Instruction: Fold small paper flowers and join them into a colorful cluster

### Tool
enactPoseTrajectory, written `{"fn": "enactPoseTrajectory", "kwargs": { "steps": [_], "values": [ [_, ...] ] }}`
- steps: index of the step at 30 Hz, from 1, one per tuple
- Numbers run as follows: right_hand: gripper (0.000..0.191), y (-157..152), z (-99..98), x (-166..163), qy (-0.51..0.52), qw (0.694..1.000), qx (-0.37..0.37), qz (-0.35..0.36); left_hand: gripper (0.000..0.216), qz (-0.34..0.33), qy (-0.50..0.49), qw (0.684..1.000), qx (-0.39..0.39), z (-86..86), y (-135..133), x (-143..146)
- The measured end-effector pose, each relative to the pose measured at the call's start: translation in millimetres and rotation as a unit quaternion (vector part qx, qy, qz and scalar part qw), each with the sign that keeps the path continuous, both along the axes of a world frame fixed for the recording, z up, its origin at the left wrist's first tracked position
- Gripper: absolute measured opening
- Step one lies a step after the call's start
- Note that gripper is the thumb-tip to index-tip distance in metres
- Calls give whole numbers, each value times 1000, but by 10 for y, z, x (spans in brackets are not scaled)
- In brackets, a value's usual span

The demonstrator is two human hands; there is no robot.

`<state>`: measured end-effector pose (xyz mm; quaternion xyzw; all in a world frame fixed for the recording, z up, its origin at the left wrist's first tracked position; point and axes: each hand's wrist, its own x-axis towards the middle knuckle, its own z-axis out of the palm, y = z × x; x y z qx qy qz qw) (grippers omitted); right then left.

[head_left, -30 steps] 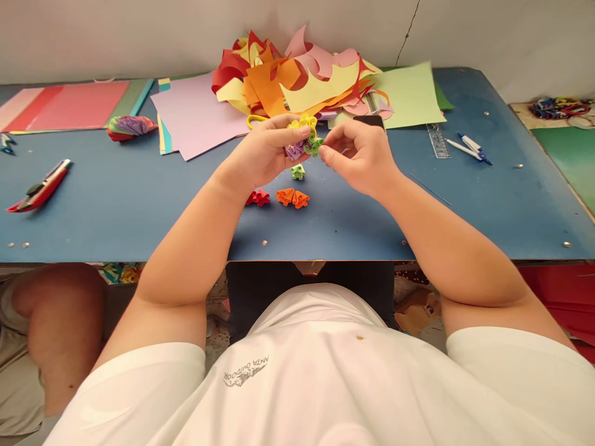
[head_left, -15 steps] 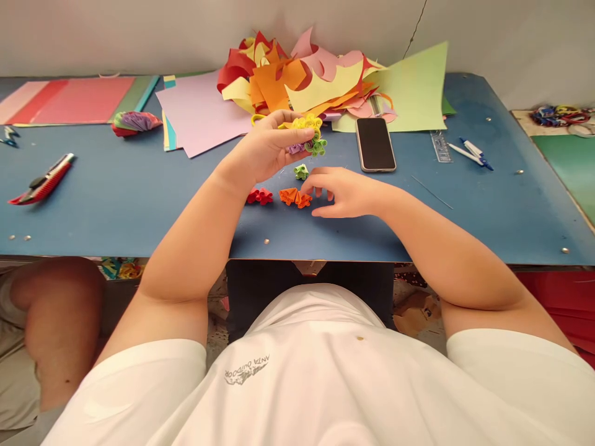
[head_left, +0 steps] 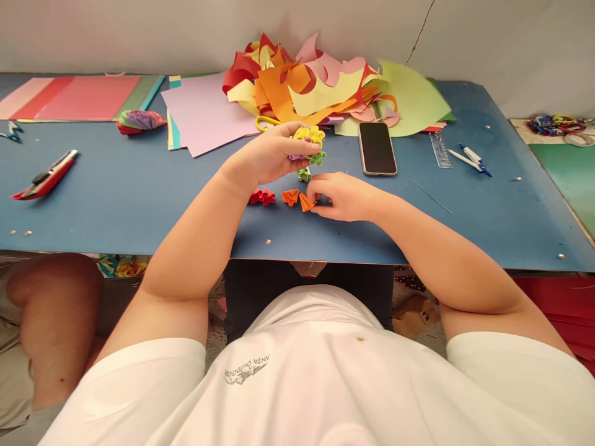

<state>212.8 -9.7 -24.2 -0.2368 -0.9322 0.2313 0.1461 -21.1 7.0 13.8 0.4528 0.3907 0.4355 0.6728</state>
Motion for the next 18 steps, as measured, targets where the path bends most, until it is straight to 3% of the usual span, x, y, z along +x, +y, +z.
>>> {"fn": "enactPoseTrajectory", "kwargs": {
  "steps": [4,7,10,15,18],
  "values": [
    [27,-16,69,2,-4,999,-35,-20,45,18,32,999,-3,-38,41,-25],
    [25,17,85,26,-6,998,-57,-30,42,21,37,999,8,-46,53,-34],
    [25,60,55,80,-19,1000,-14,-19,30,20,29,999,18,-17,27,-27],
    [59,76,-73,117,2,998,51,38,33,0,57,998,27,-26,-4,-42],
    [51,78,-147,76,9,996,57,74,43,-9,63,997,37,-78,8,-64]
  ]
}}
